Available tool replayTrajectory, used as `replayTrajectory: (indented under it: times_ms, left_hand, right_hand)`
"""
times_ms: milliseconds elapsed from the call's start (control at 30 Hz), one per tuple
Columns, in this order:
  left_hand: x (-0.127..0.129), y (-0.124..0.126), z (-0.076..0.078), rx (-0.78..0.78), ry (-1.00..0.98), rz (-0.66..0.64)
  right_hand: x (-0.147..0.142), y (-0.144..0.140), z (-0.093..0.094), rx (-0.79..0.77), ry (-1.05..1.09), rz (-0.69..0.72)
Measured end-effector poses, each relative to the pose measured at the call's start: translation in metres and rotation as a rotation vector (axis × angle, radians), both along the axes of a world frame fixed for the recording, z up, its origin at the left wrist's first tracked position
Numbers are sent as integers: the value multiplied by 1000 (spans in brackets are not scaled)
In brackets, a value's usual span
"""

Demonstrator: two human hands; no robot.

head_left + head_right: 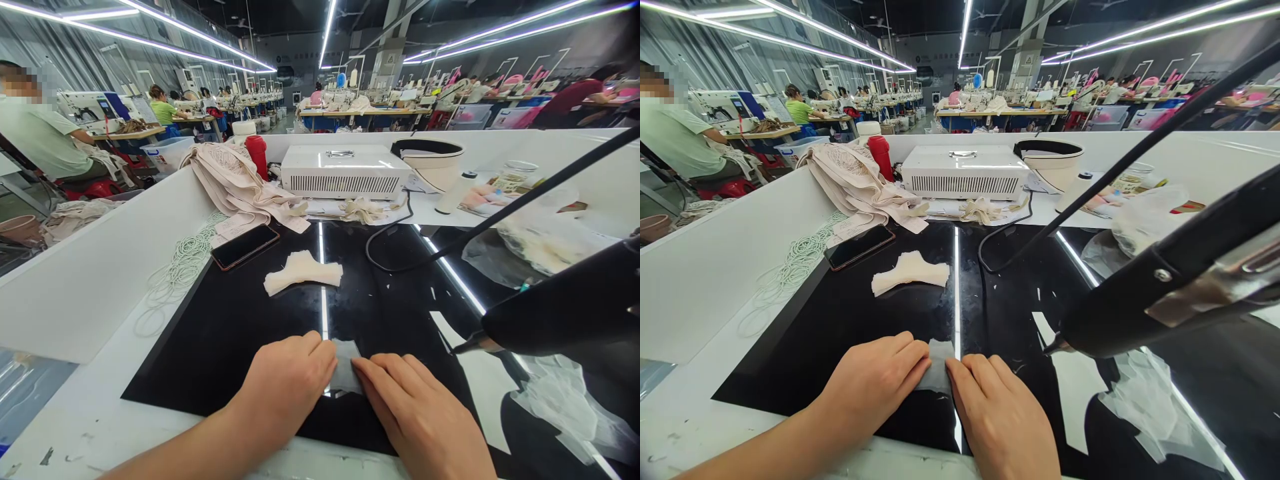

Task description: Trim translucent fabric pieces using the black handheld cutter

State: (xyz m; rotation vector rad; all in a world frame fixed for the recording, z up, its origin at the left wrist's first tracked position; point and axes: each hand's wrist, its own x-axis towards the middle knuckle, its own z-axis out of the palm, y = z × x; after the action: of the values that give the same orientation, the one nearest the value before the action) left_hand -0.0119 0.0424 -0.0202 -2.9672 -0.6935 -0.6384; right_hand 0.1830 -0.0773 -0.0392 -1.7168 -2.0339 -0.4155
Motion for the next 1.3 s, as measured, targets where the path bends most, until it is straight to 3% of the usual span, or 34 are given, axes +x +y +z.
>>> replayTrajectory:
  times_ms: [133,333,533,867,1100,1233,1300]
  left_hand:
    - [0,-1,3,92,-40,-92]
    - [7,-6,7,78,-196,-288]
    - [8,-7,0,110,-171,-277]
    - [8,-7,-1,129,-175,-274]
    - [5,-7,-8,114,-126,-271]
    - [4,-6,-11,49,-135,-265]
    - [4,-6,-9,22,-142,-269]
  right_hand:
    - [0,1,0,-9,26,2]
    - [0,5,-2,58,58,49]
    - [-1,6,-7,72,107,14]
    - [-2,10,13,112,57,46]
    - [-3,12,6,93,49,48]
    - [10,-8,7,95,108,99]
    - [28,-25,11,154,209,36]
